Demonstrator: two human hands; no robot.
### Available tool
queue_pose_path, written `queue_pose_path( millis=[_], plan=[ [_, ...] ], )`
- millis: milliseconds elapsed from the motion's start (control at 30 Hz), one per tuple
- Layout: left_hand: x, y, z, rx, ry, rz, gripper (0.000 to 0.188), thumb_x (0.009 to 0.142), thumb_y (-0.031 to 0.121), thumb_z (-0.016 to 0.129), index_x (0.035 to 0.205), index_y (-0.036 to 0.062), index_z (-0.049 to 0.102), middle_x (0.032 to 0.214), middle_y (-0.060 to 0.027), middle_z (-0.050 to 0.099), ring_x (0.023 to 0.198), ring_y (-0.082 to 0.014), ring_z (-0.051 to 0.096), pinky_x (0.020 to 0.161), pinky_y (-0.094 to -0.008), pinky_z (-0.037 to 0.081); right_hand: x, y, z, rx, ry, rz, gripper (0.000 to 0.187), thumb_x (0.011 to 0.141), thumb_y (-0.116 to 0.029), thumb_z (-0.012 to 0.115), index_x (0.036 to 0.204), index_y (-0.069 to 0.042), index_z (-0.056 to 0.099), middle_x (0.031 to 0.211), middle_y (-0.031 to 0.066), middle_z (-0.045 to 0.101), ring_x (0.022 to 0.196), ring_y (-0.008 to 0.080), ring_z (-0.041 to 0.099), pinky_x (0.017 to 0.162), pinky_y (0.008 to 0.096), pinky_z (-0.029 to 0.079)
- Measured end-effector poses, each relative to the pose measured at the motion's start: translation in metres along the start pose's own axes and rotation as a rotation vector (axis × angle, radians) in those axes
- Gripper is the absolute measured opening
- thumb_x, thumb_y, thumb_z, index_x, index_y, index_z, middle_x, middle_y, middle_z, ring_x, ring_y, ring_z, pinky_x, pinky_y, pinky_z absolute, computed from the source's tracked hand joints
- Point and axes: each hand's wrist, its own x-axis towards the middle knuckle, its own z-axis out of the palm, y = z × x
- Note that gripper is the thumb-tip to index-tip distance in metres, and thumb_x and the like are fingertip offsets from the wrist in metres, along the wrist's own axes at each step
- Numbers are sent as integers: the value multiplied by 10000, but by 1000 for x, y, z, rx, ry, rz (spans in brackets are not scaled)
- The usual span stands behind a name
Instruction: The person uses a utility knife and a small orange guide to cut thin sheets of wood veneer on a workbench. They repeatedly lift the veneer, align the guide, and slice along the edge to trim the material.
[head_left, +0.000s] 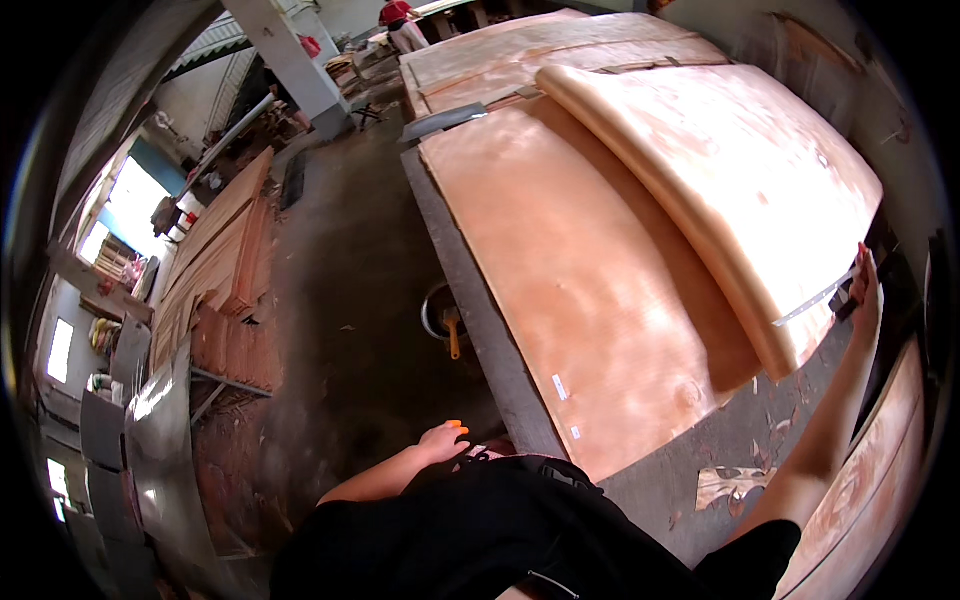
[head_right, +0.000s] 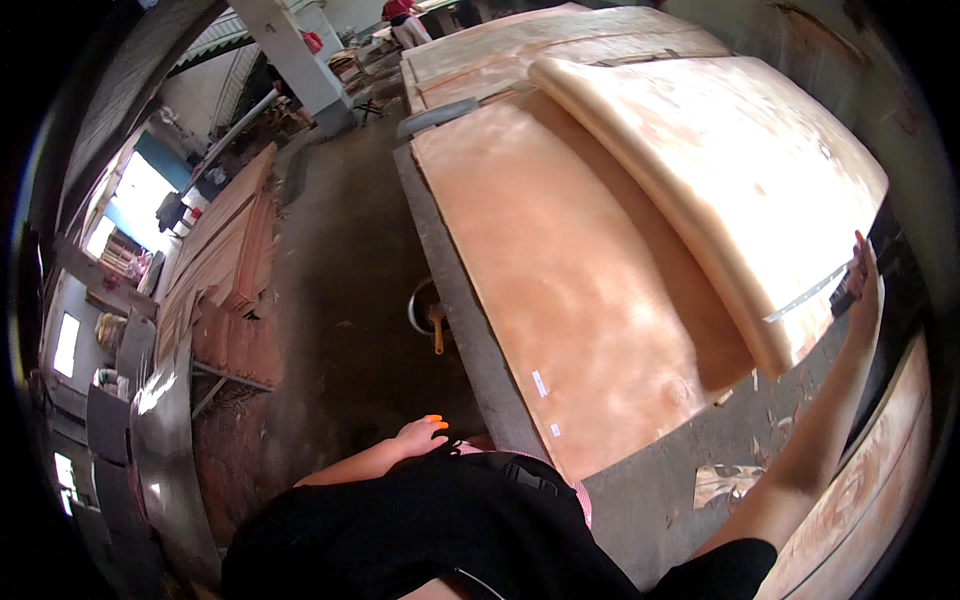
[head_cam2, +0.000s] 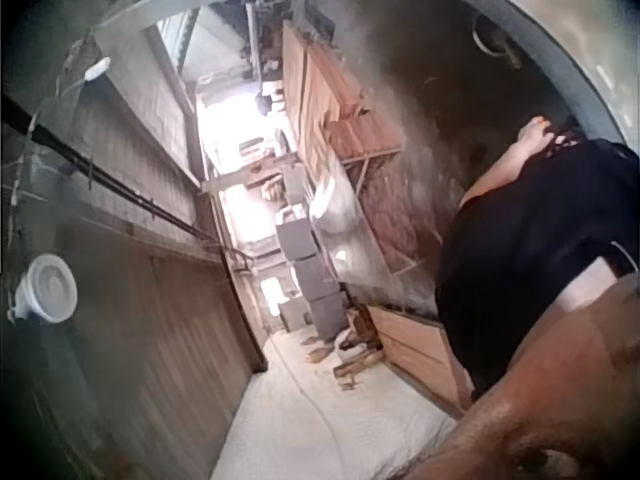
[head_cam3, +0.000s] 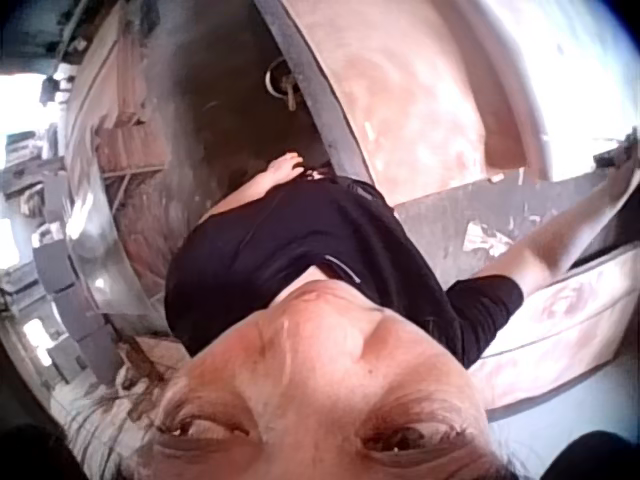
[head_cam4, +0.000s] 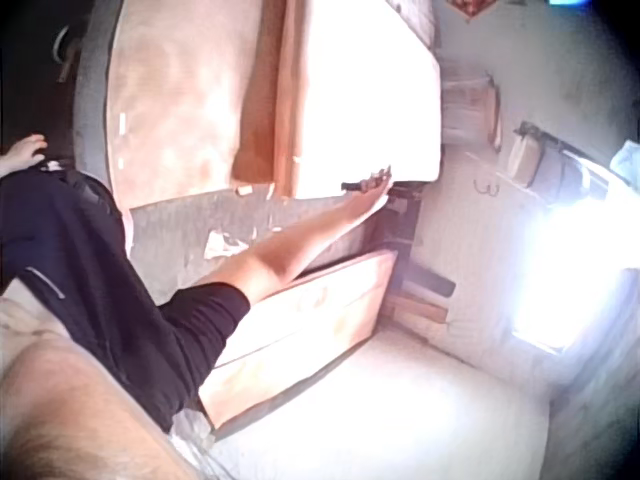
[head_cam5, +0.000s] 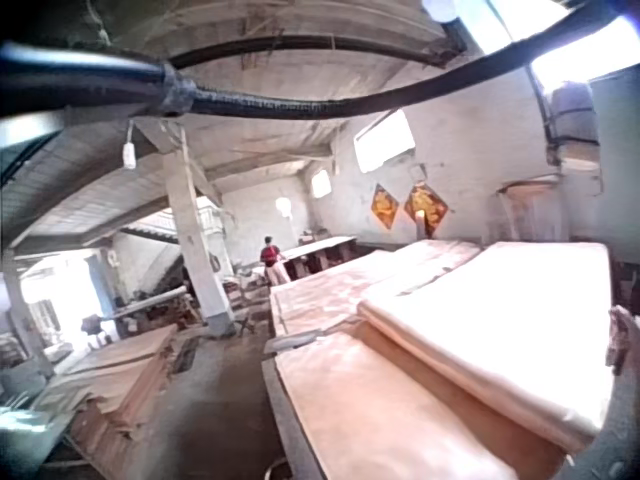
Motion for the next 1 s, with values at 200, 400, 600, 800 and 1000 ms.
queue_pose_path(
  millis=[200, 400, 600, 800, 1000],
  plan=[
    [5, -23, 3, 14, -66, 49, 403, 786, 348, 486, 1103, 101, 518, 1187, -137, 442, 1091, -260, 433, 893, -356, 371, -110, -17, 78, -180, -182, -23, 275, 851, -266, 498, 939, -6, 512, 465, -83, 268, 349, -7, 193, 324, 171, 114],
    [45, -22, -18, -34, -49, 178, 381, 775, 341, 493, 1057, 88, 543, 1122, -130, 491, 1044, -265, 466, 864, -366, 394, -180, 14, 74, 101, -342, 55, 106, 864, -209, 474, 868, -108, 443, 734, -39, 428, 395, -5, 238, 320, 144, 168],
    [109, -36, -44, 43, -243, 341, 311, 754, 323, 507, 960, 107, 597, 955, -124, 580, 886, -276, 553, 753, -386, 453, -308, 24, 65, 47, 44, 83, 99, 851, -168, 487, 813, -103, 424, 701, -19, 434, 431, 15, 295, 352, 147, 230],
    [169, -87, -57, 2, -467, 97, 515, 733, 498, 471, 796, 14, 634, 799, -196, 596, 772, -329, 584, 666, -419, 464, -466, 53, 90, 318, 212, 152, 149, 838, -124, 495, 731, -94, 396, 658, 5, 437, 469, 39, 360, 372, 157, 283],
    [195, -155, -19, -1120, -571, -613, 673, 686, 587, 556, 1046, 20, 508, 898, -121, 559, 765, -204, 555, 701, -334, 455, -484, 89, 240, 396, -62, 284, 189, 817, -189, 541, 729, -87, 408, 489, -23, 372, 366, 49, 306, 329, 172, 226]
  ],
)
